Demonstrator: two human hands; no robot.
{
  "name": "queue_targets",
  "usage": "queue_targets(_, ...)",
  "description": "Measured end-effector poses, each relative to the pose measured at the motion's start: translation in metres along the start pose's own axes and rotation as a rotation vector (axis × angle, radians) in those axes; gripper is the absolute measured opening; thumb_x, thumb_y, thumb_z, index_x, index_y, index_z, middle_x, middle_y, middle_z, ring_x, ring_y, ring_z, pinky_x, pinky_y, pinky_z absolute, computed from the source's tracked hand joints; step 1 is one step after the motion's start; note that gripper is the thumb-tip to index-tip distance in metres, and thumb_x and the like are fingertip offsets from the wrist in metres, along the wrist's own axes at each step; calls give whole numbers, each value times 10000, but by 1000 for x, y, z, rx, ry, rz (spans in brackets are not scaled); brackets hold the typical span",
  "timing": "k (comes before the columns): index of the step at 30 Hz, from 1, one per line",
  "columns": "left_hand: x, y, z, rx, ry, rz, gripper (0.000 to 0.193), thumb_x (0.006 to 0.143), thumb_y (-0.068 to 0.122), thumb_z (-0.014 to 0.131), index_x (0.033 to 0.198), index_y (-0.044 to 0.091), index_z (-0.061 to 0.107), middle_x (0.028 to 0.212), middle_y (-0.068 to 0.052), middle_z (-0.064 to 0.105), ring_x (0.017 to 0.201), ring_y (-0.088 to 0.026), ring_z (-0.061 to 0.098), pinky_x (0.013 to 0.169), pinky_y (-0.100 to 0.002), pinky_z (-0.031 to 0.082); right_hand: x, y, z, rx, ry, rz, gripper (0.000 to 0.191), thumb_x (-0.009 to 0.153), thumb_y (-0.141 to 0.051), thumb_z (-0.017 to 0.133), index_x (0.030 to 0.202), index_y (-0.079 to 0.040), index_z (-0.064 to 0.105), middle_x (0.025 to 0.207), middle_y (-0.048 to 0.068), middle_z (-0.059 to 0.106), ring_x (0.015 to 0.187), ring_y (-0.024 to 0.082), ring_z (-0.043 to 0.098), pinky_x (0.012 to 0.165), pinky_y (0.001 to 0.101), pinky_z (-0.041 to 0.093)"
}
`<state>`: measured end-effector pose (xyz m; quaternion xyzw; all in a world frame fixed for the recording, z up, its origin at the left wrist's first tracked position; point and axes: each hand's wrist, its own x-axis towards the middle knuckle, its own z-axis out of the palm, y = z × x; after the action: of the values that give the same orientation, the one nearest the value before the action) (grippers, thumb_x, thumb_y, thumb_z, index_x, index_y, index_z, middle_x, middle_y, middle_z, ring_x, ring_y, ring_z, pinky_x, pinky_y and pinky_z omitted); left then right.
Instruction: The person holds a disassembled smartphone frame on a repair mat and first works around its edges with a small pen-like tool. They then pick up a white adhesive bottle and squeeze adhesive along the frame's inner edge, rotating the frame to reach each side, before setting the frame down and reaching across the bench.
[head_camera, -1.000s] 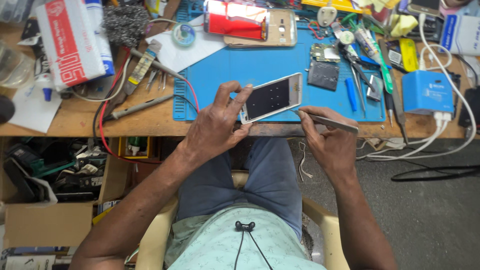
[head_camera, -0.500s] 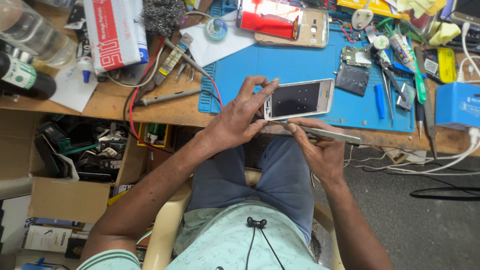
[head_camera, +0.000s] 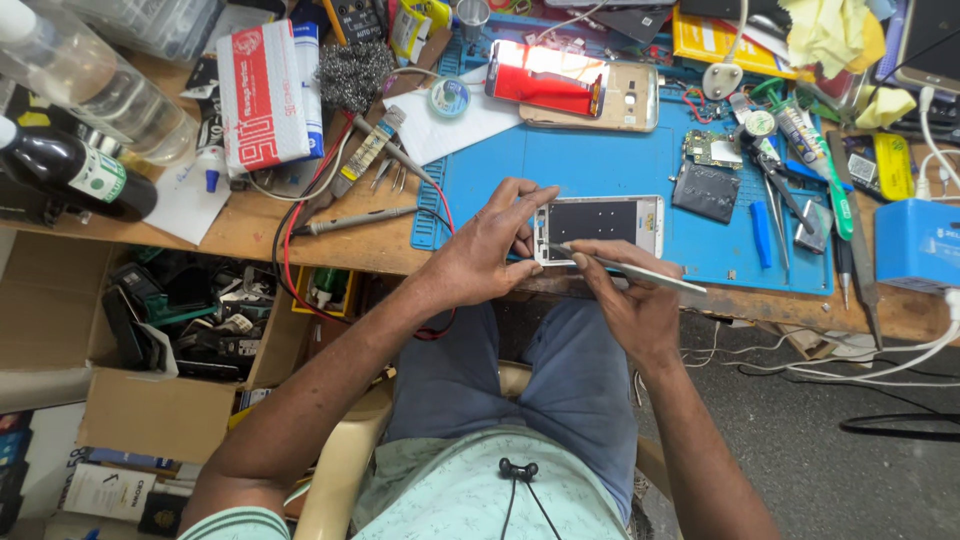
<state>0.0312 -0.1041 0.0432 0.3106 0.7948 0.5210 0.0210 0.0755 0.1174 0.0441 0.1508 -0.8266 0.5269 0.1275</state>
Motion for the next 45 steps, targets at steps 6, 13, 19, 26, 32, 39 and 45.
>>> queue_targets(6, 2, 12, -2, -52, 12, -68, 870, 783, -37, 776, 1535, 40, 347, 1307, -124, 474, 930, -162, 650, 838, -272, 620, 23, -2, 8, 97, 41, 43, 149, 979, -69, 733, 1113, -21, 774, 1035, 77, 787, 946, 111, 711, 812, 249, 576)
queue_targets(13, 0, 4, 1, 1, 21, -40, 765, 805, 30, 761, 1483, 11, 406, 1311, -139, 497, 924, -174, 679, 861, -292, 619, 19, 6, -35, 322, 358, 88, 105, 1098, -110, 608, 1135, -75, 701, 1086, 77, 779, 1015, 127, 771, 929, 282, 651)
queue_targets(19, 6, -26, -4, 402, 140, 229, 731, 782, 184, 771, 1423, -17, 484, 1345, -239, 545, 1255, -427, 558, 1092, -484, 473, -3, 47, -129, -535, 149, 235, 313, 1053, -191, 692, 1317, -25, 691, 909, 206, 726, 762, 246, 701, 709, 379, 546)
queue_targets(26, -20, 4, -17, 517, 197, 158, 470, 837, 123, 705, 1288, 24, 619, 1298, -210, 620, 1188, -391, 595, 1043, -465, 485, 3, 136, -134, -848, 72, 139, 287, 1056, -215, 756, 1255, -11, 718, 808, 185, 682, 684, 289, 626, 654, 388, 495)
queue_targets(32, -60, 12, -78, 682, 405, 3, 224, 840, -46, 606, 1009, 49, 717, 978, -143, 722, 956, -340, 706, 869, -467, 552, 23, 165, -121, -590, 185, -30, 280, 1119, -162, 765, 1261, 59, 667, 925, 183, 653, 791, 245, 610, 768, 356, 504)
queue_targets(39, -80, 20, -172, 882, 618, -317, 382, 834, 186, 777, 1185, 63, 687, 1134, -132, 702, 1045, -342, 669, 880, -458, 555, 37, 162, -119, -618, 213, -7, 253, 1112, -147, 767, 1253, 45, 682, 941, 176, 660, 796, 241, 610, 768, 354, 504)
queue_targets(45, -48, -14, -175, 1170, 459, -99, 548, 702, 259, 804, 1180, 38, 653, 1201, -219, 671, 1049, -375, 678, 902, -467, 544, 38, 167, -124, -650, 237, -14, 230, 1107, -134, 769, 1247, 33, 694, 955, 169, 665, 801, 239, 610, 769, 352, 503)
